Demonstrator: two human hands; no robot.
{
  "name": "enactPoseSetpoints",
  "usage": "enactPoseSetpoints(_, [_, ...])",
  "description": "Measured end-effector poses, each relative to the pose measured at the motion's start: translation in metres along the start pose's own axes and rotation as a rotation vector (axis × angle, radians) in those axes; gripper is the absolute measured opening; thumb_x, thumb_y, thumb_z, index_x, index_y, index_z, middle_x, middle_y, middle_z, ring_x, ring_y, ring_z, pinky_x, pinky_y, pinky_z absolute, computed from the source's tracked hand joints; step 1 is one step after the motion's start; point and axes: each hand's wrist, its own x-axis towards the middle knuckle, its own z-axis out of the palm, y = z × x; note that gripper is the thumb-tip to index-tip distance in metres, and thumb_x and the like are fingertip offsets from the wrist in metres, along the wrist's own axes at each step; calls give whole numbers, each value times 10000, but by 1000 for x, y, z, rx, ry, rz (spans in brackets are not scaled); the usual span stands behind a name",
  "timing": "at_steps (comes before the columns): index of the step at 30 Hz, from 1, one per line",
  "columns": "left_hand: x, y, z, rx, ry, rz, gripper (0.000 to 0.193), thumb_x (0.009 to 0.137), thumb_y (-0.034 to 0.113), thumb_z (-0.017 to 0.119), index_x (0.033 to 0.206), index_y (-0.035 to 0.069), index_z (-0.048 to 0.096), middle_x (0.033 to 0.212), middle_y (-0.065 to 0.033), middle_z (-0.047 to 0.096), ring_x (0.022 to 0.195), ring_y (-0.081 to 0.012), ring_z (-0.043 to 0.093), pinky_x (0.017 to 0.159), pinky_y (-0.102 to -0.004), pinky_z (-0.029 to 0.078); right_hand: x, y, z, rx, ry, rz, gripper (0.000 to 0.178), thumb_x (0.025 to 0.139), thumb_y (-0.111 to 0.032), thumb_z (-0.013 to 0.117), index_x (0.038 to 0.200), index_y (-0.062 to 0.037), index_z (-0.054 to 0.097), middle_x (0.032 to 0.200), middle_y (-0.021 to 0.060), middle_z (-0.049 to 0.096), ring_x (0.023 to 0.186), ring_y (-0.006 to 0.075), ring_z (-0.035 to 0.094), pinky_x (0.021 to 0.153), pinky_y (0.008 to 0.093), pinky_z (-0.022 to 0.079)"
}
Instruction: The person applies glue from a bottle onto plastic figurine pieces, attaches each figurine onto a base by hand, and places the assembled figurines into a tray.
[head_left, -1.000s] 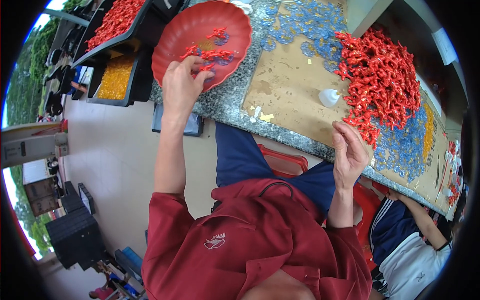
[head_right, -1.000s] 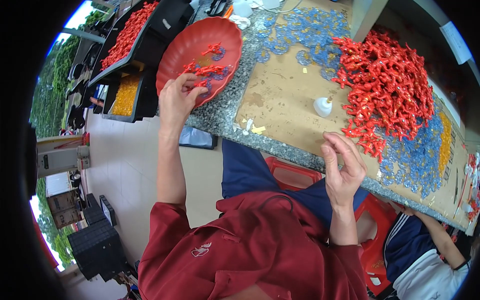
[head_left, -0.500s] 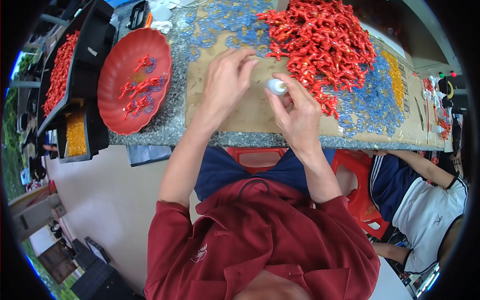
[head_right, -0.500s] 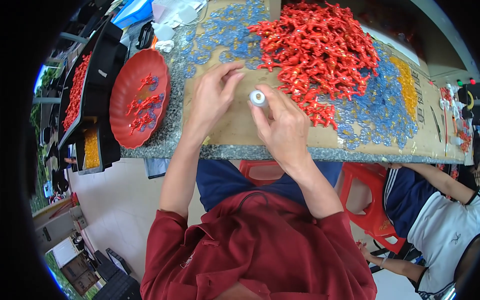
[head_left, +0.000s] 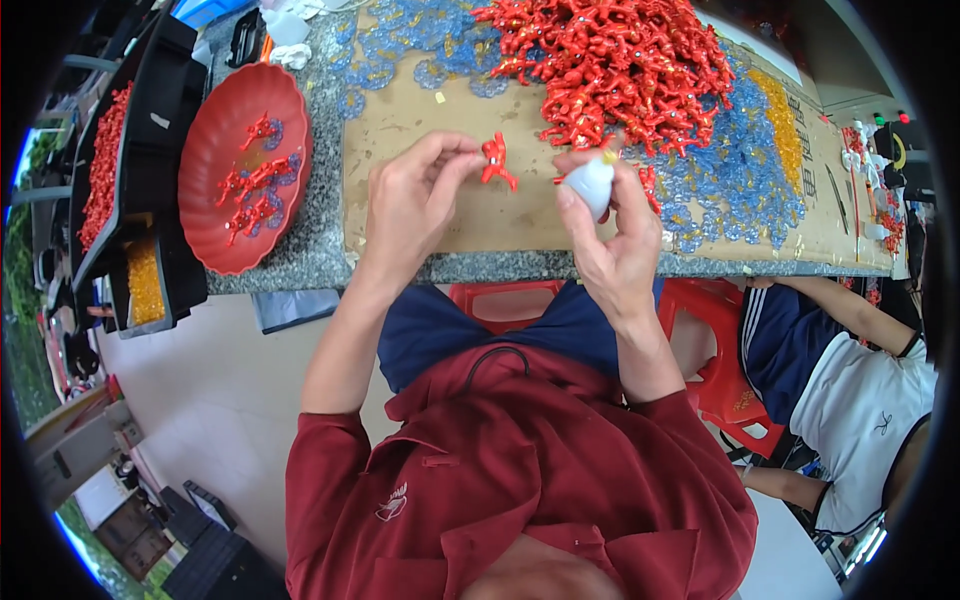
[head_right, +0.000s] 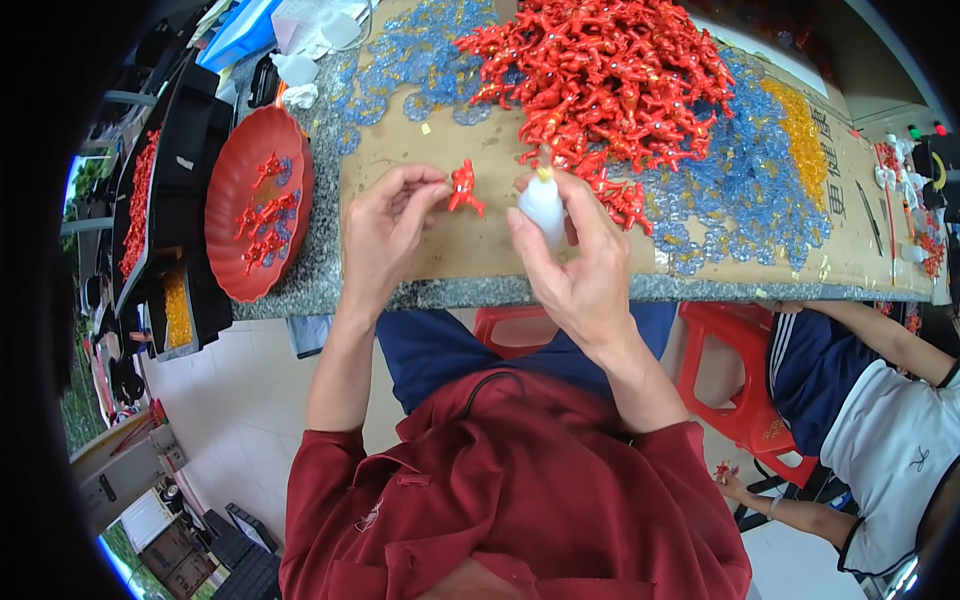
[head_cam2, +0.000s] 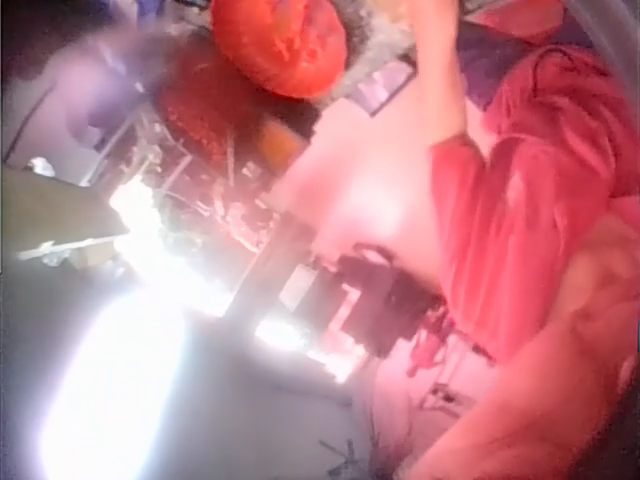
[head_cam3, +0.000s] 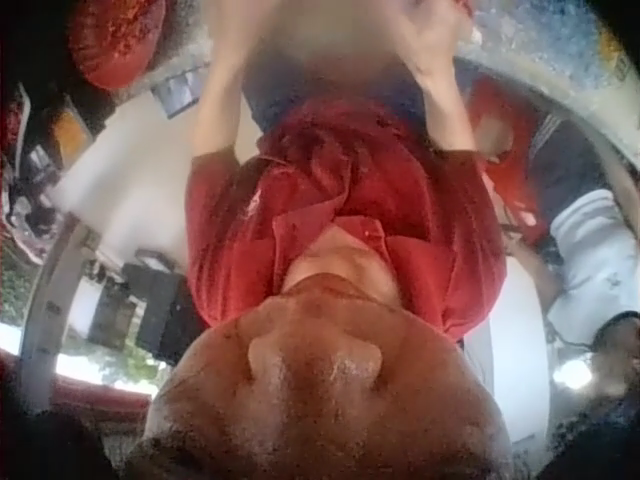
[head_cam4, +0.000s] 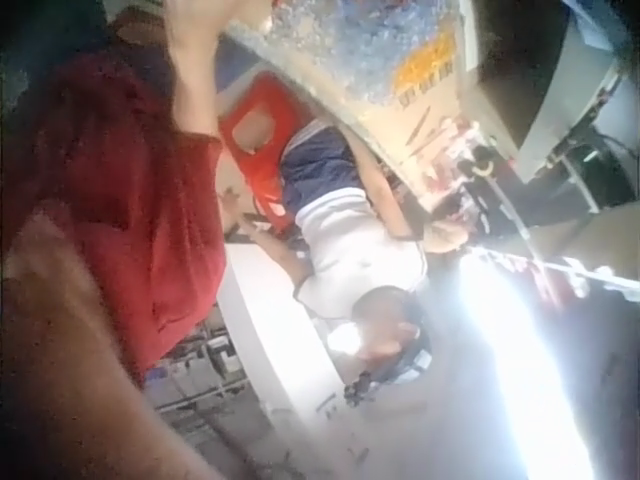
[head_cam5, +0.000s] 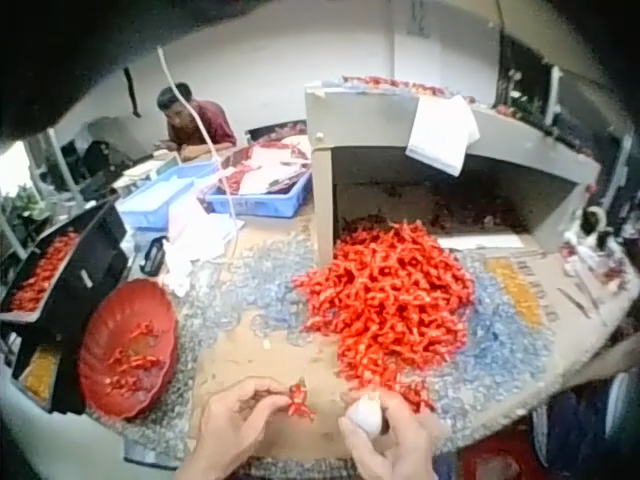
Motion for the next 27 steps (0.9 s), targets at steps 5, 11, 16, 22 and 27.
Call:
enactPoseSetpoints(5, [-47,-5,-3,-562,-56,-178,121,861,34,554,958,-29,589,865,-77,634,730,-127,624,632,-221,520,-6,4,35,481,-108,143,301,804,-79,646,1066,20,536,908,74,617,821,102,584,699,230,476])
enactPoseSetpoints(11, [-65,-2,-1,-1037,-4,-418,253,878,63,537,1121,-2,512,921,-99,612,777,-173,623,684,-270,537,-20,-6,45,369,-170,91,374,772,-69,671,1102,15,516,844,88,589,765,132,596,583,246,483])
enactPoseSetpoints(16, [-82,-15,-12,-1365,-44,-484,349,878,77,539,1211,10,461,971,-115,603,855,-194,613,757,-279,517,-25,-7,38,124,-81,-150,356,729,-77,706,1039,5,552,841,111,582,688,173,574,583,269,460])
enactPoseSetpoints(22, [-102,-25,-17,-1628,41,-610,375,897,140,520,1246,39,428,1037,-88,565,903,-188,586,765,-254,506,-27,-25,10,-52,-243,-272,342,669,-88,733,967,-8,585,813,93,608,644,188,539,560,277,432])
enactPoseSetpoints(27, [-106,-25,-15,-1706,28,-612,377,901,162,519,1249,51,425,1010,-69,559,874,-162,554,757,-260,481,-33,-30,15,-24,-230,-232,347,616,-121,776,913,-13,632,697,64,621,563,165,517,503,270,412])
